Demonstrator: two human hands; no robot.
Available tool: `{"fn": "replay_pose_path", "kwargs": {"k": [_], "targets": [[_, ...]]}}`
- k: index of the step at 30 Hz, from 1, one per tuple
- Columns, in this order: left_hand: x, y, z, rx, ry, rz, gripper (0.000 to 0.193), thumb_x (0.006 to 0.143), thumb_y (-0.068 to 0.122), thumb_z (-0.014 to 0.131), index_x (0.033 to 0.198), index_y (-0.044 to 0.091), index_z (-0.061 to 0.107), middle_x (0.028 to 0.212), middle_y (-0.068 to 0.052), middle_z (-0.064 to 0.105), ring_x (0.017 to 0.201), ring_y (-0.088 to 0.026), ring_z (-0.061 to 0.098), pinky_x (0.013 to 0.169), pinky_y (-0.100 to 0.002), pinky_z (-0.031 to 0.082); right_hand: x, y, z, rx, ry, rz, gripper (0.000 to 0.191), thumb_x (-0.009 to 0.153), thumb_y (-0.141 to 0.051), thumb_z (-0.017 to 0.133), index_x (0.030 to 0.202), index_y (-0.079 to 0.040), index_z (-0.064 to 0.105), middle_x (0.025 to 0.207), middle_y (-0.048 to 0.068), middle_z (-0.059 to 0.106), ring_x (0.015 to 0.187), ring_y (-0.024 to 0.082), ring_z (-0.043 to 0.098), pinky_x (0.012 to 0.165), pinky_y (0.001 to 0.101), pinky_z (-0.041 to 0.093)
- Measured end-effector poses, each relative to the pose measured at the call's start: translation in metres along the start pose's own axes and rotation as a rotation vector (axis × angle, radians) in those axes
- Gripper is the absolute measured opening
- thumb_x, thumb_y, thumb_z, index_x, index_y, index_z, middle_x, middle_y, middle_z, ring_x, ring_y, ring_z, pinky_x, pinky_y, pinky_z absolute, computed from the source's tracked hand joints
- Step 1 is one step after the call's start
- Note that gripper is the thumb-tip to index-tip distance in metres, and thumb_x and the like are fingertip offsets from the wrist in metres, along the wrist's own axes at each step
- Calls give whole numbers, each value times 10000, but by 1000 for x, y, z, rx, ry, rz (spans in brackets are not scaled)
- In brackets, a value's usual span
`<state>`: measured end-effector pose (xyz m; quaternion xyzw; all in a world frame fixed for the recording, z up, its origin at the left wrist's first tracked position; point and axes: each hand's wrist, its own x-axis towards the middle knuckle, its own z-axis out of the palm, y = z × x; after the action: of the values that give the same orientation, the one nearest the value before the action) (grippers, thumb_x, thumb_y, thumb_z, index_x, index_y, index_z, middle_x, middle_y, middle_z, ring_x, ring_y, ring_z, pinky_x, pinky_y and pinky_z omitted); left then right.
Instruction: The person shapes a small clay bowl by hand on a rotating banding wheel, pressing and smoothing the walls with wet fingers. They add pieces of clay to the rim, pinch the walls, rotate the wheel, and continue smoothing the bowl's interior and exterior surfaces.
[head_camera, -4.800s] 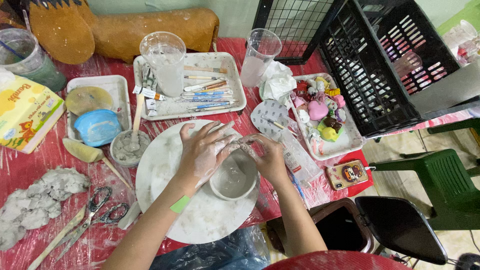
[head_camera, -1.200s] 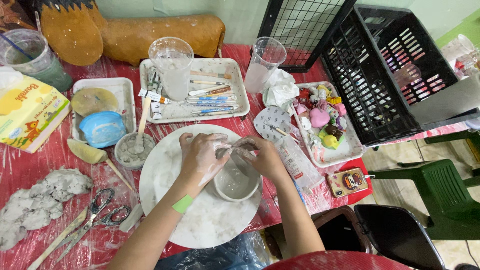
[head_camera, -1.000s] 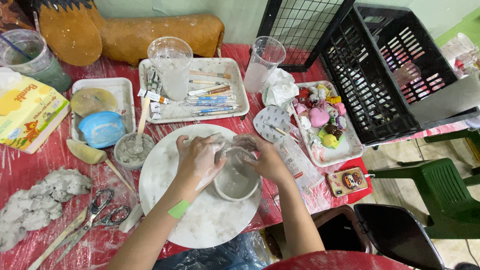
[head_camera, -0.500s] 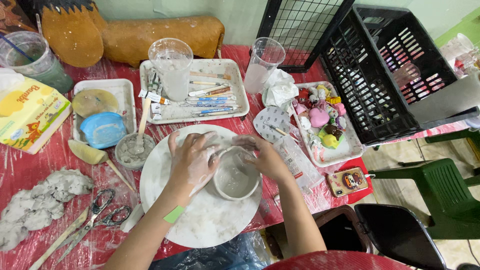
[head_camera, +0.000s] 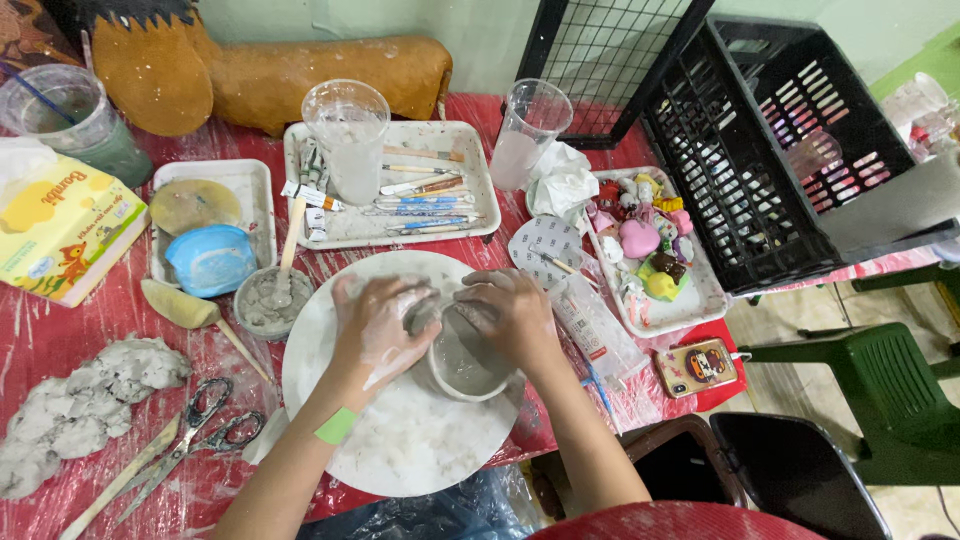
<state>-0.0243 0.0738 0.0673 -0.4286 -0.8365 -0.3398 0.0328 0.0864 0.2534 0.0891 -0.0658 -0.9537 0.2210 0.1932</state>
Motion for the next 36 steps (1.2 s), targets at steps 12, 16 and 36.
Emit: {"fn": "replay_pose_path", "kwargs": {"k": [12,16,36], "targets": [[-14,-7,24,-211,-33,-79,415,733,317,782,1095,112,785,1035,-110,771,1022,-233,690,1001,-440,336,-35,-31,9,-193,-125,90,488,772,-77,706,1249,-175,726,1628,193,299,1524,476,160,1209,640,190],[-20,-8,31,-223,14,-107,329,842,306,718,1096,108,781,1070,-94,769,1058,-215,684,1021,-420,353,-35,-33,13,-202,-19,100,544,814,-90,693,1351,-170,665,1666,212,240,1531,516,116,1195,658,178],[-27,-12,35,-302,30,-96,229,949,240,577,1028,96,736,1096,-73,740,1130,-226,621,1035,-456,313,8,5,25,-176,10,-67,242,729,-258,866,967,-244,826,1547,58,506,1462,381,377,1163,597,282]]}}
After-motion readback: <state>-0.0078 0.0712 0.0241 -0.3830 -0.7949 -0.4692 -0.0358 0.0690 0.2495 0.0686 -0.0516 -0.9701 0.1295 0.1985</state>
